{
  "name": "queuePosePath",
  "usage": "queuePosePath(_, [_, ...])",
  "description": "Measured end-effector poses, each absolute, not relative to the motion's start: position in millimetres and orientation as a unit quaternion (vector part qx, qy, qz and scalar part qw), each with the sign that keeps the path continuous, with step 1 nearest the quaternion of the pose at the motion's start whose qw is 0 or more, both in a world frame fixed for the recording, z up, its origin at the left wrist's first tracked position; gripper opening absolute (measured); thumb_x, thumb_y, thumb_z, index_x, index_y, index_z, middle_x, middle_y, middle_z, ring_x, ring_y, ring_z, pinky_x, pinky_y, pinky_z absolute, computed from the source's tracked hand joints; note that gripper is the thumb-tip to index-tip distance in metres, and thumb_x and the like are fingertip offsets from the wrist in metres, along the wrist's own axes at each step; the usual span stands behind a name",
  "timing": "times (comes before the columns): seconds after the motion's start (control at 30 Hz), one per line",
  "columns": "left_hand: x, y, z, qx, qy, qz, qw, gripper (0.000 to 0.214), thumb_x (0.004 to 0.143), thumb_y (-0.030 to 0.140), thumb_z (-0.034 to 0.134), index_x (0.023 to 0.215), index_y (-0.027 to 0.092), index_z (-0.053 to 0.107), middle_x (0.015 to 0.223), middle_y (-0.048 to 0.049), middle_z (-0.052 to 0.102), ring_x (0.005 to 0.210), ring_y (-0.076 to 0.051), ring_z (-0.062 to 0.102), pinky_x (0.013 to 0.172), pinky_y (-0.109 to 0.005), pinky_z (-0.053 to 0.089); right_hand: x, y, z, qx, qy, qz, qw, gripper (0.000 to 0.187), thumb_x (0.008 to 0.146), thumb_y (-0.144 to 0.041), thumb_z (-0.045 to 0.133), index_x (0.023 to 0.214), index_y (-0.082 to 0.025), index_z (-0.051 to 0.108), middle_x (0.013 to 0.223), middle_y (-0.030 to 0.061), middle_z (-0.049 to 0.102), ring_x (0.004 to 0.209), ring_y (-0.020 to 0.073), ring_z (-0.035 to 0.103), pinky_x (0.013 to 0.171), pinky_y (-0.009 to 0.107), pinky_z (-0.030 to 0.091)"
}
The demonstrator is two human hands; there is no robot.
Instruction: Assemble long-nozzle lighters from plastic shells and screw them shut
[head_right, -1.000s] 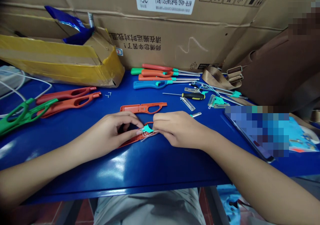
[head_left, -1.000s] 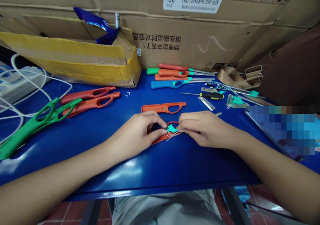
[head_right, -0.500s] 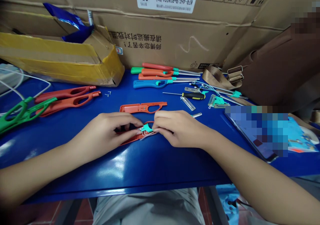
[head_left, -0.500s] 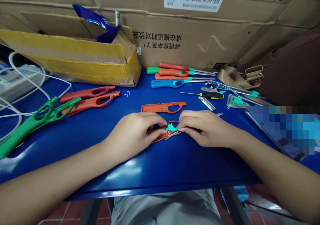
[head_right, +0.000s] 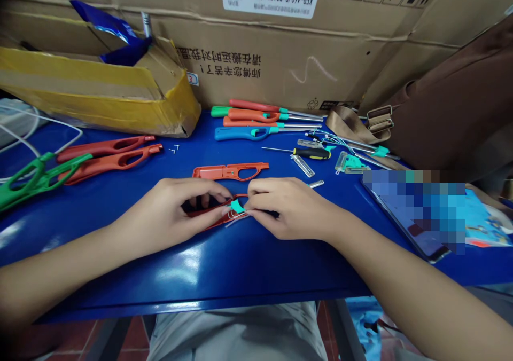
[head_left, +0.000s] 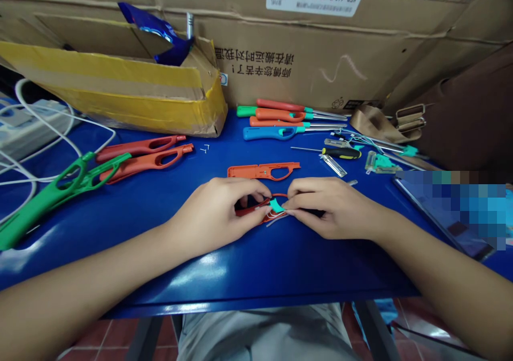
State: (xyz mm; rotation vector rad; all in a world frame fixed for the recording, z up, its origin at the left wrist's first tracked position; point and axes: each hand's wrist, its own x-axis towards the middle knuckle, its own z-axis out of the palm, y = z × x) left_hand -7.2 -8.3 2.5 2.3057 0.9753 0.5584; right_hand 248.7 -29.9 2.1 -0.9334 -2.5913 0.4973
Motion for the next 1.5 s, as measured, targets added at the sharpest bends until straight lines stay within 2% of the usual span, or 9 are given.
queuePosePath(0.17, [-1.4, -4.5, 0.0, 0.839, 0.393, 0.201, 0.317, 0.015, 0.093, 0.038, 0.069, 0.098, 0.025, 0.074, 0.086, 0.0053, 0.075, 0.069, -0.01, 0.064, 0.059, -0.022, 0.043, 248.2, -29.1, 1.4, -0.324, -0.918, 0.157, 0.166, 0.023, 0.103, -0.023, 0.052, 0.095, -0.017, 0.073, 0.095, 0.0057, 0.067, 0.081, 0.0147, 0.061, 0.071, 0.028, 0.044])
queuePosePath(0.4, [0.3, -1.5, -3.0, 0.824, 0.403, 0.2, 0.343, 0.014, 0.089, 0.038, 0.073, 0.094, 0.025, 0.075, 0.084, 0.0054, 0.074, 0.068, -0.01, 0.062, 0.059, -0.022, 0.042, 244.2, -30.5, 1.3, -0.347, -0.908, 0.171, 0.16, 0.019, 0.102, -0.026, 0.055, 0.098, -0.018, 0.072, 0.097, 0.0041, 0.066, 0.083, 0.0141, 0.063, 0.073, 0.027, 0.045])
queuePosePath(0.57, [-1.1, -1.2, -0.5, 0.822, 0.397, 0.194, 0.36, 0.017, 0.089, 0.038, 0.073, 0.099, 0.024, 0.075, 0.086, 0.005, 0.074, 0.066, -0.008, 0.061, 0.059, -0.021, 0.044, 245.8, -30.7, 1.0, -0.333, -0.915, 0.165, 0.156, 0.022, 0.105, -0.025, 0.051, 0.096, -0.018, 0.07, 0.096, 0.0044, 0.067, 0.085, 0.0146, 0.063, 0.075, 0.027, 0.046])
queuePosePath(0.73, [-6.2, -3.6, 6.4, 0.839, 0.361, 0.171, 0.369, 0.029, 0.082, 0.036, 0.08, 0.106, 0.024, 0.073, 0.087, 0.0054, 0.072, 0.06, -0.007, 0.057, 0.055, -0.02, 0.042, 247.1, -30.9, 1.3, -0.321, -0.921, 0.154, 0.16, 0.021, 0.104, -0.023, 0.052, 0.094, -0.018, 0.07, 0.094, 0.0039, 0.067, 0.083, 0.0142, 0.063, 0.074, 0.026, 0.046])
queuePosePath(0.83, [-8.8, -6.3, 8.2, 0.865, 0.337, 0.173, 0.329, 0.026, 0.087, 0.033, 0.076, 0.112, 0.026, 0.072, 0.094, 0.0047, 0.074, 0.071, -0.009, 0.063, 0.062, -0.021, 0.046, 246.8, -30.6, 1.2, -0.318, -0.923, 0.147, 0.158, 0.021, 0.104, -0.023, 0.052, 0.094, -0.018, 0.071, 0.095, 0.0045, 0.067, 0.082, 0.0143, 0.063, 0.074, 0.026, 0.046])
queuePosePath(0.93, [-11.8, -7.9, 8.4, 0.899, 0.303, 0.161, 0.273, 0.021, 0.093, 0.031, 0.07, 0.114, 0.028, 0.073, 0.109, 0.0027, 0.074, 0.089, -0.014, 0.07, 0.078, -0.025, 0.052, 247.6, -30.9, 1.4, -0.316, -0.925, 0.144, 0.152, 0.022, 0.104, -0.021, 0.051, 0.095, -0.018, 0.071, 0.097, 0.005, 0.067, 0.083, 0.0146, 0.063, 0.074, 0.026, 0.046])
queuePosePath(1.03, [-16.1, -6.8, 9.0, 0.938, 0.262, 0.13, 0.188, 0.022, 0.1, 0.038, 0.061, 0.115, 0.03, 0.075, 0.116, 0.0005, 0.072, 0.094, -0.017, 0.071, 0.085, -0.03, 0.055, 248.7, -31.1, 1.8, -0.315, -0.928, 0.144, 0.139, 0.022, 0.104, -0.018, 0.05, 0.097, -0.018, 0.071, 0.099, 0.0048, 0.067, 0.084, 0.0144, 0.063, 0.073, 0.026, 0.045])
queuePosePath(1.2, [-22.2, -3.2, 13.0, 0.981, 0.173, 0.079, 0.025, 0.042, 0.1, 0.05, 0.056, 0.131, 0.024, 0.068, 0.116, -0.0083, 0.071, 0.099, -0.027, 0.071, 0.081, -0.039, 0.056, 248.0, -29.9, 1.7, -0.318, -0.926, 0.152, 0.136, 0.024, 0.104, -0.019, 0.049, 0.096, -0.018, 0.071, 0.099, 0.0045, 0.066, 0.084, 0.0145, 0.063, 0.073, 0.027, 0.046])
queuePosePath(1.5, [-19.3, -9.2, 13.0, 0.982, 0.177, 0.062, -0.029, 0.032, 0.102, 0.039, 0.053, 0.124, 0.022, 0.069, 0.101, -0.0063, 0.068, 0.083, -0.022, 0.067, 0.069, -0.035, 0.052, 245.8, -31.8, 1.3, -0.335, -0.895, 0.235, 0.175, 0.015, 0.102, -0.023, 0.057, 0.099, -0.019, 0.071, 0.099, 0.005, 0.066, 0.087, 0.0147, 0.063, 0.079, 0.028, 0.049])
